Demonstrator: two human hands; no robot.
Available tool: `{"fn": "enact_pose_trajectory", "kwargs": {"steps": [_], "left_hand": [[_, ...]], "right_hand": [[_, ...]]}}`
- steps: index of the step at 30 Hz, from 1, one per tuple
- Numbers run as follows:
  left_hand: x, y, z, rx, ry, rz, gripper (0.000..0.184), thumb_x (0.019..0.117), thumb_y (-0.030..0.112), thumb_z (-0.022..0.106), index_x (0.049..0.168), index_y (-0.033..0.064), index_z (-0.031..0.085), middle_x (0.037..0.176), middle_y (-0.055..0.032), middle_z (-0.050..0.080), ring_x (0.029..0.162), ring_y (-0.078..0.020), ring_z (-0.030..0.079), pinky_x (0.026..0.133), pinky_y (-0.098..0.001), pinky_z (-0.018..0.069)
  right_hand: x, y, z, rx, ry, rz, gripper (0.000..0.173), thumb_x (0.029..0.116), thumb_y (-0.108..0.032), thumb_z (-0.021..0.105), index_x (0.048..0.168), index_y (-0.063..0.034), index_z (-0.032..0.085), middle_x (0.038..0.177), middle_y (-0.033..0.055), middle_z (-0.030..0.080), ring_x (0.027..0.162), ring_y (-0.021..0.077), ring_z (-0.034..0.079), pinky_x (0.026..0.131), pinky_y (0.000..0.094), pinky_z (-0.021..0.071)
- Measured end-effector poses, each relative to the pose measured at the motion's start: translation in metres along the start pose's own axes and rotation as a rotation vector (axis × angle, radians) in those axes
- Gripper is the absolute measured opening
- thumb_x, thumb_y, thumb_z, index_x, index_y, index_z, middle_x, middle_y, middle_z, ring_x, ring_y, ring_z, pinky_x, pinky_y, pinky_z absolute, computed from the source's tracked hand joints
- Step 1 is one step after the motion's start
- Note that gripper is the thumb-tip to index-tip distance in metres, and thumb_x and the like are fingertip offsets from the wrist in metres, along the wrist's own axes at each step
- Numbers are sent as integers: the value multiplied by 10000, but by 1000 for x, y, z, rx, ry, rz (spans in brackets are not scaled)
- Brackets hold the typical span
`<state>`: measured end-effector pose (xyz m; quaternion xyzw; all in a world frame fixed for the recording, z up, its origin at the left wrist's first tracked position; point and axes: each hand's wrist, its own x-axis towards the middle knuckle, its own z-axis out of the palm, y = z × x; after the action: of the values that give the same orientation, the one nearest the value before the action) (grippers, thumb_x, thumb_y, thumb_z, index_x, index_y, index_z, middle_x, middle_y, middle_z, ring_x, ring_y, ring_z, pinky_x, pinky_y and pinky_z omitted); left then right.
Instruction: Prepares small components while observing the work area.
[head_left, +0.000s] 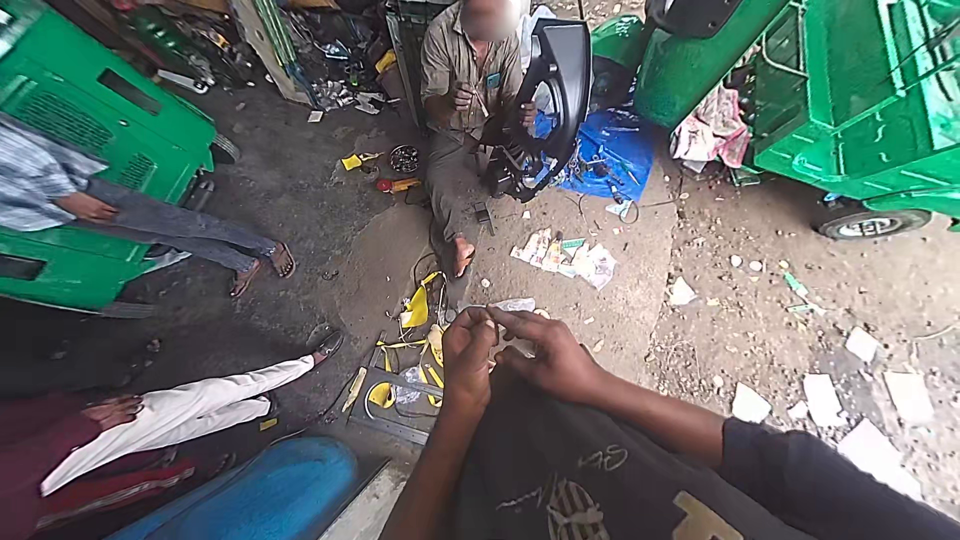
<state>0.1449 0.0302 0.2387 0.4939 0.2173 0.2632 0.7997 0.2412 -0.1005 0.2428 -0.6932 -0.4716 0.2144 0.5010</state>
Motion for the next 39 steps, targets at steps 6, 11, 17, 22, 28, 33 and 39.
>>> {"fn": "enact_pose_trajectory", "kwargs": {"steps": [6,11,17,22,28,33,39], "left_hand": [[-9,0,9,152,49,55,116,963,79,597,969,-15,665,800,-55,651,710,-120,623,683,-270,554],[-5,-8,25,159,120,-41,105,938,4,578,898,-31,668,705,-76,641,631,-130,613,619,-263,540],[3,-38,50,194,131,-142,58,848,29,612,805,3,641,634,-46,572,547,-101,526,523,-238,450],[22,-64,103,182,107,-172,75,818,50,632,747,40,611,614,-21,548,539,-92,523,516,-242,454],[49,-122,230,127,-100,-239,73,859,78,575,792,62,598,661,-12,575,585,-87,564,571,-249,510],[72,-193,353,55,-328,-300,84,880,110,574,804,98,609,626,20,549,552,-57,541,555,-222,488],[90,-247,477,207,-739,-319,385,1053,362,543,766,111,599,622,36,504,561,-75,487,571,-250,445]], "right_hand": [[-6,4,-6,-329,80,-58,531,989,-263,657,1507,-261,542,1417,48,630,1263,193,622,1058,444,526],[-15,20,-15,-831,96,-101,525,1018,-230,569,1517,-373,490,1415,41,619,1142,238,660,936,465,542],[-32,40,-39,-1046,44,-181,492,1013,-210,547,1503,-240,513,1421,0,617,1092,209,653,896,422,534],[-40,65,-87,-972,87,-223,422,1032,-245,543,1440,-141,581,1361,36,658,1082,210,673,927,398,547],[-85,105,-210,-626,169,-6,447,1050,-315,552,1467,-157,569,1385,38,654,1185,211,654,999,414,531],[-142,149,-336,-114,343,197,489,948,-229,726,1425,-180,631,1267,76,693,1057,148,689,923,339,590],[-213,183,-430,-177,591,348,626,909,-250,758,1498,-289,551,1455,27,578,1199,129,629,944,334,586]]}}
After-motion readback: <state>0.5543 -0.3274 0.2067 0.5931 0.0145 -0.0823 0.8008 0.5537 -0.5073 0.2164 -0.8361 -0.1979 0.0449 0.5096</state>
